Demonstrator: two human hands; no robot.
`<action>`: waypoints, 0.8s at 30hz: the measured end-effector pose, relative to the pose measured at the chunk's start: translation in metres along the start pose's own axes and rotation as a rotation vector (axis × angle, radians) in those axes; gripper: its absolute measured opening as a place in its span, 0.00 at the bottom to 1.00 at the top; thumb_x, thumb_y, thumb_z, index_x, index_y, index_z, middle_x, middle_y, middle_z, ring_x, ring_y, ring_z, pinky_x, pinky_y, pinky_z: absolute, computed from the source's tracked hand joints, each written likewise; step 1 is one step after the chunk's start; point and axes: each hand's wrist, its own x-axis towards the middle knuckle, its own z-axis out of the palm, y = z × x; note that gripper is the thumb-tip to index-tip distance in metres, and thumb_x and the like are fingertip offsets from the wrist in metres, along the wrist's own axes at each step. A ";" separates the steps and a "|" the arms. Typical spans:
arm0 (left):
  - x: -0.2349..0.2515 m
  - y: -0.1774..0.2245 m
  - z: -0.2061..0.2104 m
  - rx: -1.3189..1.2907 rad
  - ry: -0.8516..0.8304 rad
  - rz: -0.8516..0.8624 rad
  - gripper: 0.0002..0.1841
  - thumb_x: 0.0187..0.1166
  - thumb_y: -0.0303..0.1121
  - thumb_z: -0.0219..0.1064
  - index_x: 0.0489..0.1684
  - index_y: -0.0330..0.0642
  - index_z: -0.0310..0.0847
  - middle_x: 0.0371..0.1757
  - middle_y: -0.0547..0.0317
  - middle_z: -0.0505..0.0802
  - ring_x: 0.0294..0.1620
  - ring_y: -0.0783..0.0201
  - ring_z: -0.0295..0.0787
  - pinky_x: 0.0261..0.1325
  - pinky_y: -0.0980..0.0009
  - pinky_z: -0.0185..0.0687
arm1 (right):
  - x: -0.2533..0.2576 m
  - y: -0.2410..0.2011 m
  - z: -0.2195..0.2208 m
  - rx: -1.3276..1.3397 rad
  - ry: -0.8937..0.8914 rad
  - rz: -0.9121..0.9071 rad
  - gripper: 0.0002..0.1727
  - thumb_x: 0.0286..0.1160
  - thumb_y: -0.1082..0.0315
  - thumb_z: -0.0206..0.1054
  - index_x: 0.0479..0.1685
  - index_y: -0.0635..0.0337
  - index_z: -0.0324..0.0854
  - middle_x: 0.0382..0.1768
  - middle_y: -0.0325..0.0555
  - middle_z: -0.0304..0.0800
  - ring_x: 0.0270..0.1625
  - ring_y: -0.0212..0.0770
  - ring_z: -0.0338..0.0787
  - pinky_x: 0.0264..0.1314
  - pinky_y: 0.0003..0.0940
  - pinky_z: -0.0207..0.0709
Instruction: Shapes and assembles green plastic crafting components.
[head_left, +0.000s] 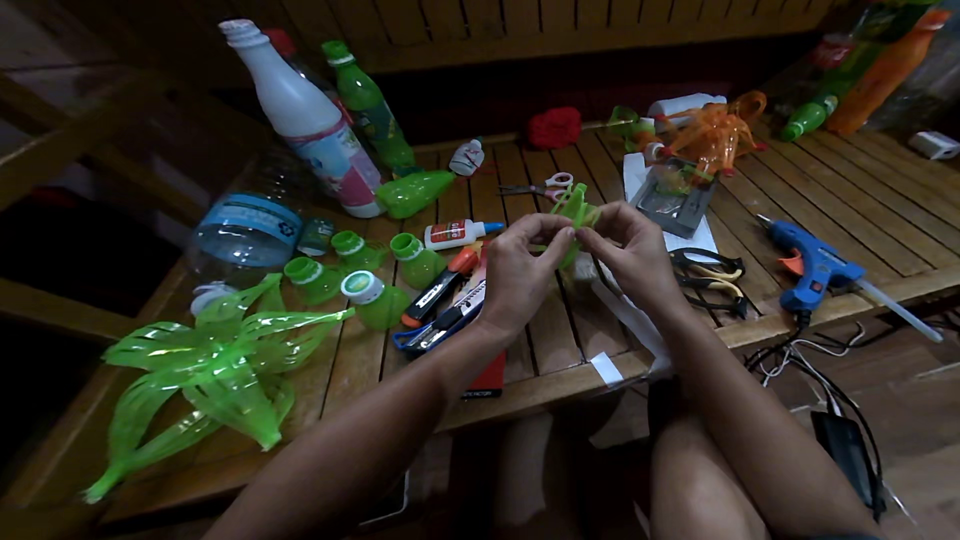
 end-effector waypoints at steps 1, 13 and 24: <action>0.000 0.000 0.000 0.003 -0.001 0.001 0.07 0.81 0.30 0.70 0.50 0.38 0.88 0.46 0.59 0.92 0.42 0.76 0.89 0.46 0.80 0.86 | 0.000 0.000 0.000 0.002 0.001 0.001 0.08 0.76 0.74 0.70 0.49 0.66 0.80 0.38 0.40 0.88 0.41 0.25 0.89 0.49 0.21 0.86; 0.004 -0.002 0.000 -0.009 -0.023 -0.018 0.06 0.82 0.29 0.69 0.48 0.37 0.88 0.45 0.59 0.91 0.41 0.77 0.88 0.47 0.81 0.85 | 0.000 -0.001 -0.001 -0.017 -0.007 0.002 0.08 0.77 0.74 0.70 0.50 0.66 0.81 0.40 0.40 0.89 0.42 0.25 0.90 0.50 0.22 0.86; 0.006 -0.001 -0.002 -0.012 -0.049 -0.007 0.08 0.84 0.30 0.66 0.48 0.36 0.88 0.46 0.59 0.92 0.42 0.77 0.89 0.49 0.80 0.86 | 0.000 -0.001 -0.001 -0.039 -0.014 -0.013 0.10 0.76 0.73 0.70 0.52 0.66 0.81 0.40 0.40 0.89 0.41 0.25 0.90 0.50 0.22 0.86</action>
